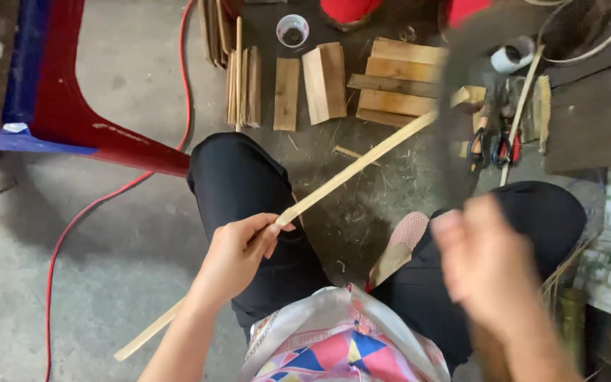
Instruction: Shaving and smoothing thin bamboo strips using a large curved blade on a workshop floor.
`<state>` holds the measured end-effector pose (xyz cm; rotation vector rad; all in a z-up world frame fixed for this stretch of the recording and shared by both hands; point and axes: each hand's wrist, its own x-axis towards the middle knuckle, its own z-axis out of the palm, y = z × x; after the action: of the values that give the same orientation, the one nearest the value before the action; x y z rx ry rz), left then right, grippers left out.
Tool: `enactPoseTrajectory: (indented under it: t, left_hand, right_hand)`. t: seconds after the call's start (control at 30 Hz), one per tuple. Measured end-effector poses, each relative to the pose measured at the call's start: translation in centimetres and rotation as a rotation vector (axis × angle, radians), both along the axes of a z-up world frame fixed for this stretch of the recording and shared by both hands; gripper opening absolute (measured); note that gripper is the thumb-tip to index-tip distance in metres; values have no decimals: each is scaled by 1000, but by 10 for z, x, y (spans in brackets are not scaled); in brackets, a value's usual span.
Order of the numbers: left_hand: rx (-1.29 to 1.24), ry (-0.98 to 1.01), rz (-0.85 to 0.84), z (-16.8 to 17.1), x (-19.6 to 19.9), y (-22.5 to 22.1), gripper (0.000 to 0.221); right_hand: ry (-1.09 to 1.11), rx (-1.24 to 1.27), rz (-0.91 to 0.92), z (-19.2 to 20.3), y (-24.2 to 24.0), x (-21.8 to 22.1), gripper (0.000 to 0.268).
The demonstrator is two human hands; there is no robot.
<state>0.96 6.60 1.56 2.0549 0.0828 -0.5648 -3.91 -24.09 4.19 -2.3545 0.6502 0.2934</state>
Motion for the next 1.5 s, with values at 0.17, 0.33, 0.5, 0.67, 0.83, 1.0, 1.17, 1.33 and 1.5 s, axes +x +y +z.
enactPoseTrajectory:
  t: [0.17,0.33,0.5,0.67,0.83,1.0,1.17,1.33,1.5]
  left_hand:
    - [-42,-32,-31,2,6,-10,24]
    - [-49,-113,-65,-1,-1,3,21]
    - [8,-68,-25,-2,2,2,22]
    - [-133,-109,-66,0,1,-17,25]
    - [-213,-20,18,1,1,-25,18]
    - [-102,-121,-3,-7,0,-29,20]
    - [-184,-166,-47,-10,-1,-27,16]
    - [-349,101,-141,-3,-3,-22,21]
    - [-400,115,-119,-13,-10,-21,14]
  right_hand:
    - [170,189,436,-36,53,-30,32]
    - [103,-19,96,-15,-12,40,18]
    - [-225,52,-132,0,-76,31,34]
    - [-62,24,1,8,-4,0,28]
    - [249,225,354,-23,46,-31,56]
    - [243,225,522,-42,57,-39,51]
    - [239,152,599,-48,57,-43,49]
    - [186,126,565,-48,52,-49,51]
    - [220,137,616,-57,53,-60,47]
